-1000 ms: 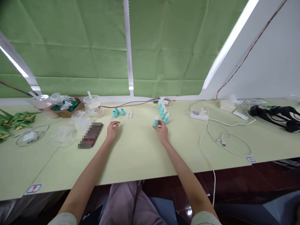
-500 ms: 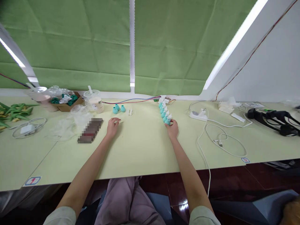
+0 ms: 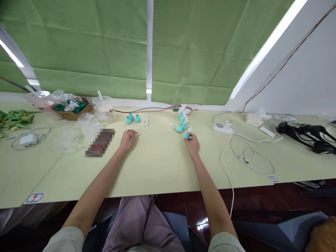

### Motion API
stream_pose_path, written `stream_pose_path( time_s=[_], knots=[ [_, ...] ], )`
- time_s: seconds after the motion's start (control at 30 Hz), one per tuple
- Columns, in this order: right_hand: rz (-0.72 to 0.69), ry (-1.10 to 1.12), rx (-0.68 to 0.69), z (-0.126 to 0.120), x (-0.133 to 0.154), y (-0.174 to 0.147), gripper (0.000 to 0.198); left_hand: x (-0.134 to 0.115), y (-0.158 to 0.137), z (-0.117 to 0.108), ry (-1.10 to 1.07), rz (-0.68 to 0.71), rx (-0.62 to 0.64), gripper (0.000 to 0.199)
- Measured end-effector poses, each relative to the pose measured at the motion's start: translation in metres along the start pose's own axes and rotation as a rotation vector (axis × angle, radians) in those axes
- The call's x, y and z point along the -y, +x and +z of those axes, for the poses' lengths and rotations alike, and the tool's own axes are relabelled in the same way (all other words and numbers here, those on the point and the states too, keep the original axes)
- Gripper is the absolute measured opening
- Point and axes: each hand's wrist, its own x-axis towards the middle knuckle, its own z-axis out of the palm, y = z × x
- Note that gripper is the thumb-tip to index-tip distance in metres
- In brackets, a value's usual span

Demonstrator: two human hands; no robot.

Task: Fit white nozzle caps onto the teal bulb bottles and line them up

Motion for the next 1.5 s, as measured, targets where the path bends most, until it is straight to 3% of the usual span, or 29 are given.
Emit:
stream_pose_path(
  time_s=[0.1, 0.2, 0.27, 0.33, 0.43, 0.5, 0.63, 0.77, 0.87, 1.03, 1.13, 1.23, 1.5],
  knots=[
    [0.005, -0.028, 0.023, -0.002, 0.0, -0.002, 0.055, -0.001, -0.001, 0.0, 0.003, 0.011, -0.003, 0.024],
    [-0.032, -0.107, -0.106, -0.01, 0.016, -0.012, 0.057, -0.002, -0.001, 0.001, 0.007, 0.017, -0.008, 0.024],
    [-0.163, -0.189, -0.26, -0.018, 0.039, -0.019, 0.051, -0.002, -0.001, 0.001, 0.011, 0.02, 0.001, 0.024],
    [-0.343, -0.318, -0.277, -0.021, 0.069, -0.023, 0.042, -0.002, 0.0, 0.001, 0.014, 0.022, 0.019, 0.024],
    [-0.604, -0.528, -0.011, -0.004, 0.117, -0.017, 0.037, -0.002, 0.001, 0.001, 0.022, 0.021, 0.038, 0.024],
    [-0.647, -0.67, 0.151, 0.021, 0.143, -0.006, 0.041, -0.002, 0.0, 0.0, 0.034, 0.022, 0.032, 0.024],
    [-0.404, -0.907, 0.438, 0.073, 0.168, 0.011, 0.032, -0.002, -0.003, -0.003, 0.054, 0.038, 0.016, 0.025],
    [-0.358, -0.889, 0.517, 0.092, 0.177, 0.019, 0.028, -0.002, -0.004, -0.004, 0.038, 0.056, 0.019, 0.026],
    [-0.332, -0.857, 0.555, 0.08, 0.179, 0.029, 0.026, -0.003, -0.002, -0.003, 0.028, 0.059, 0.026, 0.026],
    [-0.31, -0.79, 0.545, 0.031, 0.176, 0.061, 0.032, -0.005, 0.001, 0.0, 0.047, 0.086, 0.061, 0.026],
    [-0.244, -0.677, 0.469, 0.0, 0.168, 0.079, 0.031, -0.005, 0.001, 0.002, 0.061, 0.095, 0.065, 0.026],
    [-0.223, -0.747, 0.4, -0.022, 0.156, 0.09, 0.033, -0.006, 0.0, 0.003, 0.062, 0.099, 0.067, 0.026],
    [-0.176, -0.958, 0.357, -0.035, 0.128, 0.1, 0.038, -0.008, -0.002, 0.001, 0.083, 0.108, 0.096, 0.025]
  ],
)
